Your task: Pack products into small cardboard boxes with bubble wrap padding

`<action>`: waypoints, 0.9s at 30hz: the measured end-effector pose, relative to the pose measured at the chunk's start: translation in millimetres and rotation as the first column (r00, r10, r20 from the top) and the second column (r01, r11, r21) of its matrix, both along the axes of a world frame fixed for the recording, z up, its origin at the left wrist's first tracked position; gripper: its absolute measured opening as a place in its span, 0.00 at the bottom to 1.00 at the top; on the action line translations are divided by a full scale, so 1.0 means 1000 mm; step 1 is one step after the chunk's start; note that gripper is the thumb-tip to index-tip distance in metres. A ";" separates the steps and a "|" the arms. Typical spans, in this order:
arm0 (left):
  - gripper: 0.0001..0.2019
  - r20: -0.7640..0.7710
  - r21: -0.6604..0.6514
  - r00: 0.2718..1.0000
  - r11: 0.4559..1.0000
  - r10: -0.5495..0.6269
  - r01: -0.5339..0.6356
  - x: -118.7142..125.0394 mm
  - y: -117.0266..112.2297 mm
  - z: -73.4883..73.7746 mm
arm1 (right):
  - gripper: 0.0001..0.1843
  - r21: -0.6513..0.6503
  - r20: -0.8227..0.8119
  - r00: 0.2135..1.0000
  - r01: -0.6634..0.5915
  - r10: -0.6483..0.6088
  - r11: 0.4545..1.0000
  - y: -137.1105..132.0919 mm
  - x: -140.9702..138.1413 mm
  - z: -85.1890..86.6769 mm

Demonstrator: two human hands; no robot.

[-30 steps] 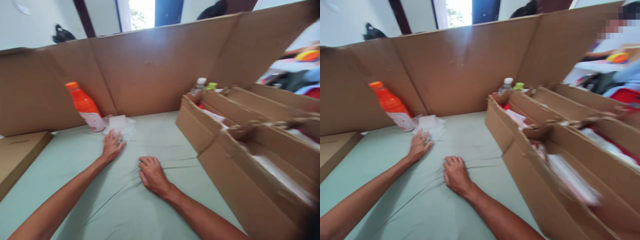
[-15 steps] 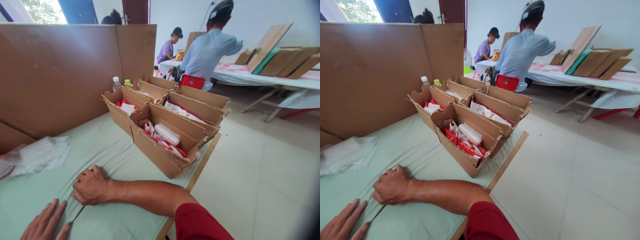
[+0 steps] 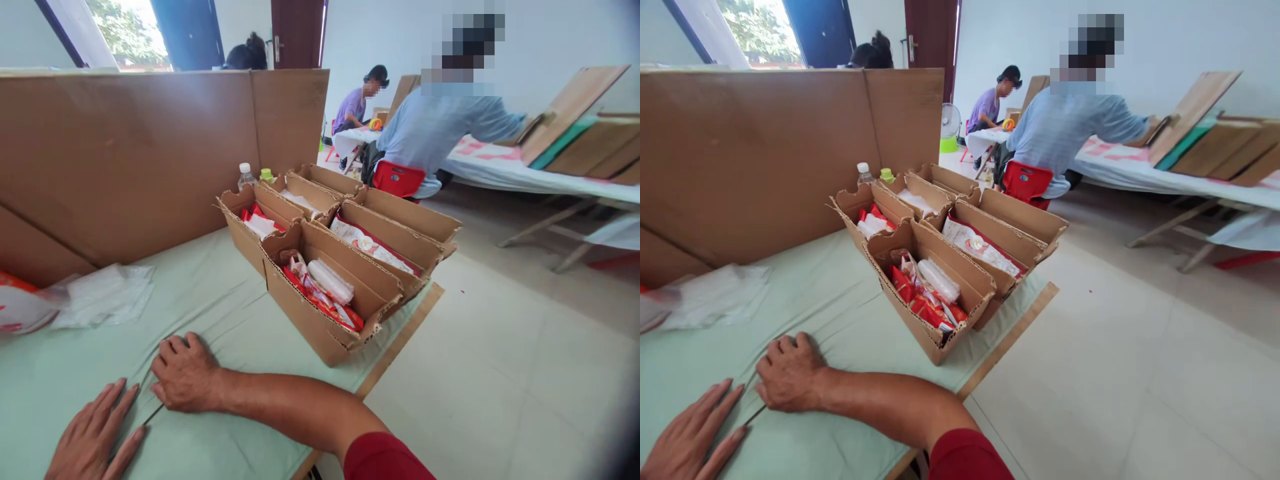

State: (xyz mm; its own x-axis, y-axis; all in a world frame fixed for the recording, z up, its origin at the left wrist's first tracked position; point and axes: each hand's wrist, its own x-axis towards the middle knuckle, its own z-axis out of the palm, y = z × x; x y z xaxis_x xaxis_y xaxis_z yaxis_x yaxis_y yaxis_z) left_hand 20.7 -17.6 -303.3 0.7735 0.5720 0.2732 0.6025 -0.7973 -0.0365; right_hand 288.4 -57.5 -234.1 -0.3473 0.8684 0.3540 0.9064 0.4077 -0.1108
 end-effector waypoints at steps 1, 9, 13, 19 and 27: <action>0.34 -0.001 0.004 1.000 1.000 0.014 -0.014 0.003 -0.002 0.003 | 0.24 0.007 0.001 1.000 -0.005 0.005 1.000 -0.001 0.000 -0.001; 0.33 -0.030 0.051 0.996 0.996 0.079 -0.077 0.022 -0.002 0.017 | 0.28 0.047 0.016 1.000 0.010 -0.011 0.999 -0.042 0.026 -0.006; 0.31 -0.034 0.035 0.992 0.993 0.118 -0.117 0.035 -0.011 0.037 | 0.29 -0.101 -0.018 0.999 0.041 -0.043 0.994 -0.103 0.049 0.004; 0.27 0.089 0.065 0.996 0.998 -0.010 0.004 0.026 -0.061 0.040 | 0.20 -0.420 -0.121 0.991 -0.002 -0.054 0.908 -0.214 0.073 0.058; 0.26 0.169 0.149 0.724 0.743 -0.669 0.652 0.051 -0.161 0.022 | 0.13 -0.016 -0.236 0.784 0.588 -0.574 0.809 -0.198 0.157 0.222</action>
State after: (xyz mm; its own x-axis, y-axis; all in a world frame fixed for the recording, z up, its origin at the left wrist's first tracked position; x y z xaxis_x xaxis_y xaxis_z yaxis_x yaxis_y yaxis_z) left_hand 72.1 -178.2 -281.2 0.8714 -0.0914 0.4820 -0.0754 -0.9958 -0.0526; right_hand 445.5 -255.9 -12.5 0.3092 0.8569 0.4124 0.9279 -0.1770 -0.3280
